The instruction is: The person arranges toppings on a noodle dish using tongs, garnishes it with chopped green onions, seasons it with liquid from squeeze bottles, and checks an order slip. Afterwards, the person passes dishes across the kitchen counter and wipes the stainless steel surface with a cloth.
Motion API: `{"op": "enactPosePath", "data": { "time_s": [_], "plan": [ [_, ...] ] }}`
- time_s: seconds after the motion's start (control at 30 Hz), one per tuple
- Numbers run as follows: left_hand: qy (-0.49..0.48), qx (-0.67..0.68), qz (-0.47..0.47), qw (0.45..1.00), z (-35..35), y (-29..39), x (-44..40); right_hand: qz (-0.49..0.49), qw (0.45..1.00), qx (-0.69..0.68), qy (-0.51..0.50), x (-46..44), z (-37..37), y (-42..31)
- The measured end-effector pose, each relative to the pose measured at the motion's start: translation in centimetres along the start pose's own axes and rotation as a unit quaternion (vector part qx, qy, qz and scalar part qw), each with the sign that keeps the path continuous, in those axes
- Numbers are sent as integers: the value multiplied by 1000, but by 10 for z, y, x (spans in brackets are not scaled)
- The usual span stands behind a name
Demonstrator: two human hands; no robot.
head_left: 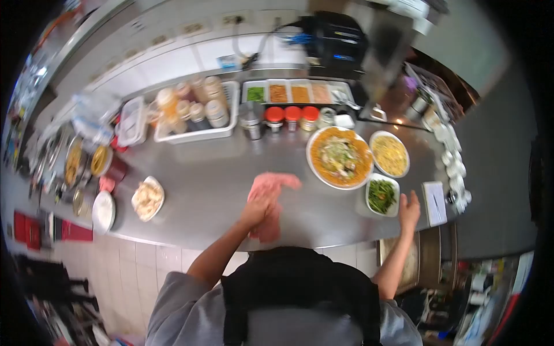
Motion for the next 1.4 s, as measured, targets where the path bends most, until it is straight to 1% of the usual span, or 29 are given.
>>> {"op": "enactPosePath", "data": {
  "time_s": [0.03,0.13,0.2,0.23,0.3,0.33,0.37,0.4,0.43,0.5,0.57,0.6,0.7,0.8,0.9,0.93,1.0,1.07,1.13,1.17,1.2,1.23,1.3,1.33,1.37,1.4],
  "plan": [
    [14,-1,61,998,6,-17,-3,34,999,-26,29,-1,-2,-10],
    [77,3,231,970,18,-61,18,78,996,-45,3,-6,1,-44],
    [114,-19,269,956,37,-85,34,104,993,-60,-3,2,3,-62],
    [130,-44,261,956,50,-90,44,124,991,-52,-17,6,5,-76],
    [161,115,377,905,64,-100,63,112,992,-60,-26,8,2,-90],
    [310,201,393,842,46,-127,84,112,991,-65,-24,11,2,-98],
    [442,287,398,751,29,-153,99,112,991,-71,-19,13,1,-104],
    [501,384,454,629,49,-148,104,114,991,-75,-18,14,0,-109],
    [541,470,500,486,67,-141,111,115,990,-79,-17,15,-1,-112],
    [547,547,474,420,62,-205,150,108,989,-97,-29,16,-5,-117],
    [549,565,451,420,66,-237,167,114,987,-114,-30,15,-11,-121],
    [551,573,439,418,73,-239,165,117,986,-114,-34,15,-12,-123],
    [563,613,465,302,91,-248,157,102,987,-118,-39,18,-15,-125],
    [663,512,448,313,96,-257,151,98,987,-118,-48,24,-12,-126],
    [692,505,407,316,96,-267,151,110,989,-95,-38,26,-12,-114],
    [694,509,400,316,96,-265,153,106,988,-106,-32,28,-9,-112],
    [659,530,411,341,90,-260,166,87,990,-103,-37,30,-3,-109],
    [622,541,430,369,95,-235,163,83,990,-105,-46,29,0,-105],
    [537,602,431,404,89,-227,169,95,988,-111,-59,23,5,-104],
    [493,630,430,419,82,-227,172,115,981,-141,-61,15,7,-109],
    [465,634,437,438,95,-195,160,136,974,-171,-64,3,10,-120],
    [434,645,433,457,101,-178,149,155,965,-201,-67,-13,14,-133],
    [370,663,423,494,107,-152,133,298,936,-186,-18,-55,26,-172],
    [339,628,412,567,115,-127,118,270,921,-276,-57,-72,35,-200],
    [296,641,402,583,117,-115,104,290,890,-345,-67,-89,44,-232],
    [276,651,365,606,108,-114,94,244,881,-391,-110,-113,52,-256]
  ]
}}
Point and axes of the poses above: each hand's wrist, its own x-axis away from the middle knuckle, its own z-axis out of the back of the hand, y = z × x, the point moved 1 cm from there along -x, towards the middle knuckle, and after that the axes turned 9 degrees about -x, right-handed, at the moved point
